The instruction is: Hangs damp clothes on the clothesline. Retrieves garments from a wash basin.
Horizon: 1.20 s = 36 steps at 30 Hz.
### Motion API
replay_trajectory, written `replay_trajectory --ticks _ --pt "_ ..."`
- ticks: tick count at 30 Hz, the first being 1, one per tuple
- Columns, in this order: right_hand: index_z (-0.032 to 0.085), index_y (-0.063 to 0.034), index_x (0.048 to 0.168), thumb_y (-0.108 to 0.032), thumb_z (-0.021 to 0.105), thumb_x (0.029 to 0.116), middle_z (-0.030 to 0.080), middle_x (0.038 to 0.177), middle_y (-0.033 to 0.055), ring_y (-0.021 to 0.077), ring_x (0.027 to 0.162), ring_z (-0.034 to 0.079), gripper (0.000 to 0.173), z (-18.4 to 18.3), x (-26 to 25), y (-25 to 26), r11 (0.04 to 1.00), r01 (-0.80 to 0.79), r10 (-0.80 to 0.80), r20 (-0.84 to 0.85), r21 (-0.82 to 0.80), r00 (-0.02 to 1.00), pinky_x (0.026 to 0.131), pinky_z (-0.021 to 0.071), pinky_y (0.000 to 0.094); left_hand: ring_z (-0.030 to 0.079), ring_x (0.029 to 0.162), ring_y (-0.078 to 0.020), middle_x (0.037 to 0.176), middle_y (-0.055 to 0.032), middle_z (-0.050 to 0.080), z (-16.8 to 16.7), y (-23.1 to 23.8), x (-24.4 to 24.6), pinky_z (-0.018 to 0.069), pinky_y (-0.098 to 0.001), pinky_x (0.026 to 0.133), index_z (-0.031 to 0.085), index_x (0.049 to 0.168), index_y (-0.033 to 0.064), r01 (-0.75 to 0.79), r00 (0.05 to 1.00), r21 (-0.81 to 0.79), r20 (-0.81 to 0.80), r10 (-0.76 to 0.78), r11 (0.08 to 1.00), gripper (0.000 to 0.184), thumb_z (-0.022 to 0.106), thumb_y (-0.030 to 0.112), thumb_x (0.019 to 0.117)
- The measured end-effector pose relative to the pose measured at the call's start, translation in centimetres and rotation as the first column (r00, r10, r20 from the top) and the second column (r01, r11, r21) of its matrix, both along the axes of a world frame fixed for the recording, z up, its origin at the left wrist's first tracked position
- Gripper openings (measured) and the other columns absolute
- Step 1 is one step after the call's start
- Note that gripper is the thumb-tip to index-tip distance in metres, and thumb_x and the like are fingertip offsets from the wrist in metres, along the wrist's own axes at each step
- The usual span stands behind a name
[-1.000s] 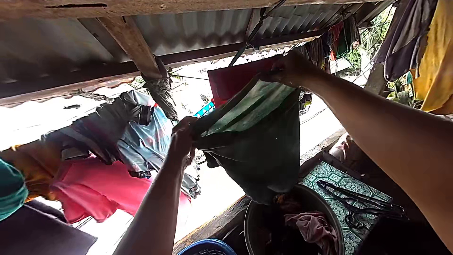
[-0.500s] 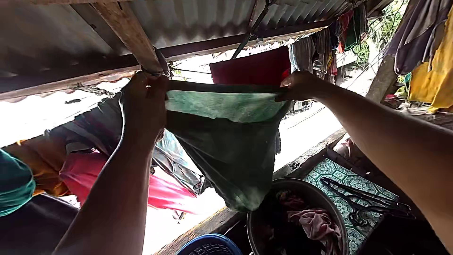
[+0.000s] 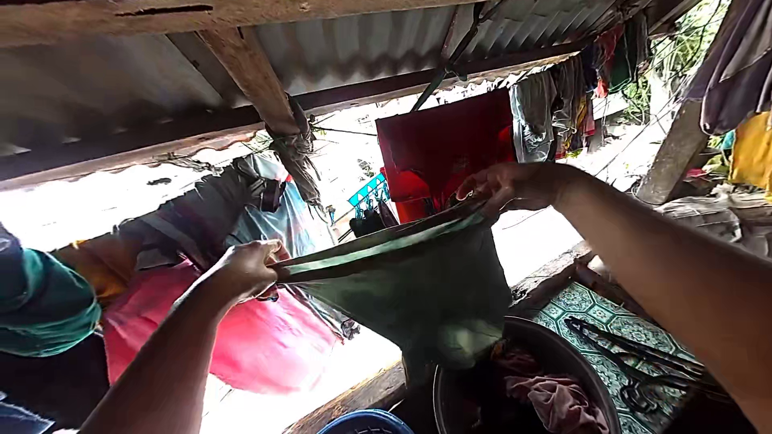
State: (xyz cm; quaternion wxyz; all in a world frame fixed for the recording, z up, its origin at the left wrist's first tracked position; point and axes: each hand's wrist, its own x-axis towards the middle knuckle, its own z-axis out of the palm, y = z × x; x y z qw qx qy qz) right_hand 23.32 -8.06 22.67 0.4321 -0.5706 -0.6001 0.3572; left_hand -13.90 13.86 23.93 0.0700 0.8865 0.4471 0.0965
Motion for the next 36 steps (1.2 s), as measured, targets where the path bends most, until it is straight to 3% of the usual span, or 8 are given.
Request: replay_trajectory --ticks 6,11,14,18,23,30,33,36 --pt "0.070 -0.0004 0.113 0.015 0.065 0.0882 0.071 0.093 0.0106 0.0144 0.077 0.067 0.030 2.9 1.5 1.7 0.967 0.241 -0.251 0.501 0.085 0.829 0.073 0.0570 0.0331 0.064 0.073 -0.0080 0.092 -0.0097 0.063 -0.5 -1.0 1.2 0.0564 -0.0222 0.068 0.054 0.121 -0.0040 0.070 0.728 -0.324 0.663 0.173 0.943 0.021 0.049 -0.007 0.1013" --pt "0.056 -0.0098 0.103 0.001 0.056 0.0970 0.061 0.091 -0.0011 0.0092 0.080 0.066 0.012 6.8 -4.4 -1.2 0.635 0.511 -0.505 -0.189 0.579 0.842 0.070 0.0616 0.0314 0.061 0.088 0.0030 0.108 0.0083 0.057 5.3 -3.0 0.6 0.0564 -0.0193 0.075 0.052 0.131 0.0129 0.046 0.328 0.231 0.915 -0.233 0.972 0.032 0.054 0.005 0.0997" --pt "0.062 -0.0064 0.121 -0.010 0.048 0.1030 0.065 0.100 0.0036 0.0081 0.082 0.066 0.024 5.7 -6.7 -0.6 0.536 0.429 -0.570 -0.063 0.727 0.819 0.068 0.0593 0.0317 0.065 0.081 -0.0052 0.091 0.0092 0.061 4.8 -7.2 3.5 0.0602 -0.0273 0.070 0.052 0.115 0.0222 0.235 0.047 0.050 0.997 -0.063 0.971 0.011 0.049 0.016 0.1063" --pt "0.064 -0.0047 0.093 -0.002 0.046 0.1028 0.061 0.077 -0.0030 0.0016 0.068 0.060 0.021 4.1 -5.7 1.7 0.716 0.461 -0.495 -0.085 0.524 0.865 0.065 0.0532 0.0221 0.066 0.082 -0.0092 0.091 -0.0004 0.065 3.8 -6.0 4.6 0.0588 -0.0255 0.072 0.056 0.108 0.0108 0.388 -0.012 -0.263 0.957 0.290 0.884 0.010 0.048 0.015 0.1066" --pt "0.055 -0.0126 0.094 -0.010 0.041 0.0992 0.061 0.074 -0.0033 0.0050 0.065 0.063 0.015 2.3 -4.2 2.6 0.964 0.229 -0.183 -0.287 0.135 0.940 0.060 0.0549 0.0233 0.061 0.076 -0.0073 0.090 0.0000 0.061 2.5 -2.9 3.7 0.0537 -0.0260 0.066 0.058 0.115 0.0111 0.148 0.316 -0.366 0.898 0.306 0.919 0.014 0.053 0.015 0.1033" --pt "0.074 0.0021 0.096 -0.002 0.064 0.0926 0.070 0.080 0.0149 0.0268 0.071 0.067 0.011 -2.0 1.1 6.0 0.929 0.146 -0.351 0.683 0.340 0.641 0.066 0.0545 0.0495 0.063 0.090 -0.0142 0.113 -0.0140 0.058 5.2 -1.0 0.1 0.0553 -0.0286 0.076 0.050 0.131 0.0000 0.192 0.877 -0.122 0.466 -0.115 0.974 0.051 0.066 -0.016 0.0855" --pt "0.069 -0.0018 0.113 -0.008 0.050 0.1064 0.062 0.069 0.0019 0.0044 0.048 0.050 0.021 0.7 0.1 3.6 0.935 0.353 -0.349 0.274 0.034 0.896 0.045 0.0411 0.0199 0.064 0.096 -0.0307 0.111 -0.0223 0.064 6.3 -0.5 -0.8 0.0534 -0.0490 0.085 0.059 0.119 -0.0049 0.122 0.966 0.088 0.216 -0.138 0.989 0.038 0.073 -0.013 0.0846" --pt "0.065 -0.0040 0.113 -0.008 0.050 0.1050 0.066 0.079 -0.0005 0.0038 0.061 0.061 0.017 2.7 -3.7 1.2 0.814 0.508 -0.354 -0.452 0.283 0.819 0.056 0.0527 0.0181 0.063 0.095 -0.0500 0.105 -0.0333 0.064 7.4 0.4 -2.9 0.0467 -0.0697 0.083 0.062 0.109 -0.0091 0.103 0.922 0.573 0.251 -0.294 0.813 0.019 0.065 -0.009 0.0899"
